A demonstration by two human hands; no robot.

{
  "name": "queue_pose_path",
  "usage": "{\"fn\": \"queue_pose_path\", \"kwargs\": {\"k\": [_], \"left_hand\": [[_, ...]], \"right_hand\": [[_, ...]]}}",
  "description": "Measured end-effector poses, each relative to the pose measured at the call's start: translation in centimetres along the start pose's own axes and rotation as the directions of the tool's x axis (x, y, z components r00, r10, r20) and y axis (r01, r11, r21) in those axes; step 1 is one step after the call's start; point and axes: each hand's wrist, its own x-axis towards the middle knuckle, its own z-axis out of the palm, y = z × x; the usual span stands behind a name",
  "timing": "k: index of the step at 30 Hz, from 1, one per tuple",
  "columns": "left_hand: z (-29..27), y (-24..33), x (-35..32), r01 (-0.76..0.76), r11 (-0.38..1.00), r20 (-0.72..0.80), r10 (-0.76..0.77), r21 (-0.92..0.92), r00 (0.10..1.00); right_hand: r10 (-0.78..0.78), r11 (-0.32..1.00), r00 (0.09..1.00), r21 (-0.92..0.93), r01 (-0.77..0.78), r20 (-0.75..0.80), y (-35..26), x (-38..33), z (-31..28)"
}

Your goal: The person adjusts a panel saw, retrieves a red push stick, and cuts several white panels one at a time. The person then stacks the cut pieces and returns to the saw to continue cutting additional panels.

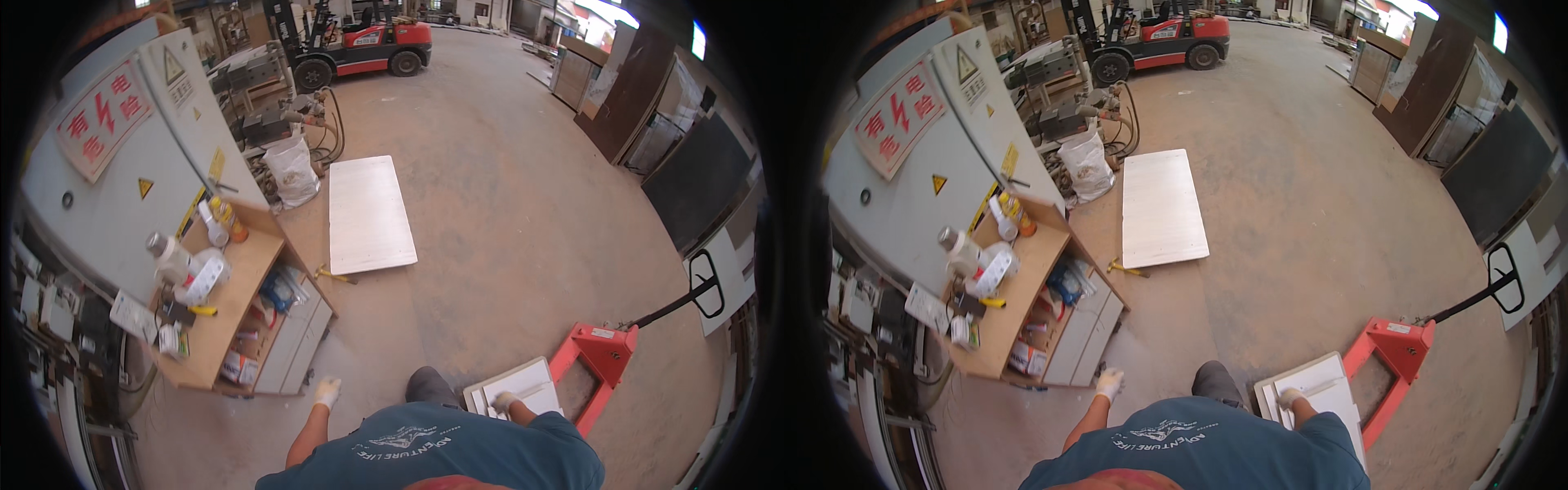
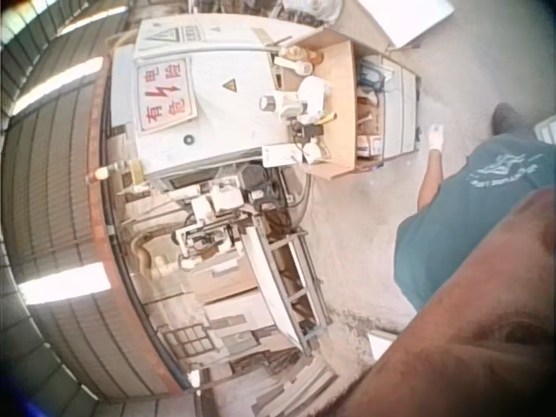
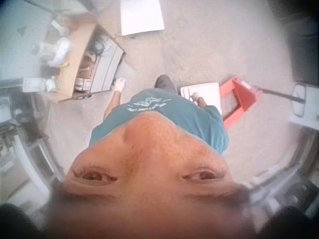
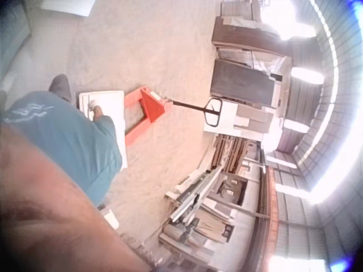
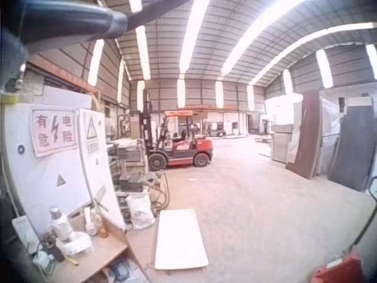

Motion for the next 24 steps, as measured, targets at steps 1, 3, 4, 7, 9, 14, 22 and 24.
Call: {"fn": "queue_pose_path", "kwargs": {"k": [1,3,4,7,9,14,22,24], "left_hand": [[-1.1,5.6,4.6,-0.097,0.987,-0.090,0.086,-0.126,0.992],[-3.4,15.7,12.6,-0.172,0.929,-0.250,0.091,-0.327,0.964],[-4.5,19.6,15.4,-0.170,0.900,-0.313,0.039,-0.402,0.949],[-7.3,28.9,21.8,-0.235,0.743,-0.500,-0.152,-0.627,0.853],[-9.2,33.6,24.6,-0.172,0.715,-0.479,-0.252,-0.678,0.841],[-10.6,36.9,28.0,-0.205,0.638,-0.558,-0.418,-0.742,0.717],[-8.0,37.1,34.6,-0.379,0.131,-0.255,-0.919,-0.916,0.300],[-8.3,38.0,35.1,-0.379,0.017,-0.112,-0.967,-0.925,0.230]], "right_hand": [[-0.094,0.977,0.974,-0.171,0.130,0.206,1.7,0.2,0.9],[0.189,0.857,0.977,0.469,-0.212,0.096,3.3,0.6,0.9],[0.251,0.716,0.968,0.673,-0.182,-0.005,3.6,0.7,-0.2],[0.270,0.862,0.957,0.471,-0.188,-0.111,4.0,5.3,-12.2],[0.015,0.996,0.988,0.079,-0.027,0.154,3.4,13.6,-27.6],[-0.005,0.988,0.875,0.135,0.080,-0.484,-5.3,33.2,-71.4],[-0.300,0.667,0.717,0.399,0.630,-0.630,-29.7,50.9,-119.1],[-0.275,0.806,0.845,0.370,0.463,-0.458,-34.0,54.0,-122.3]]}}
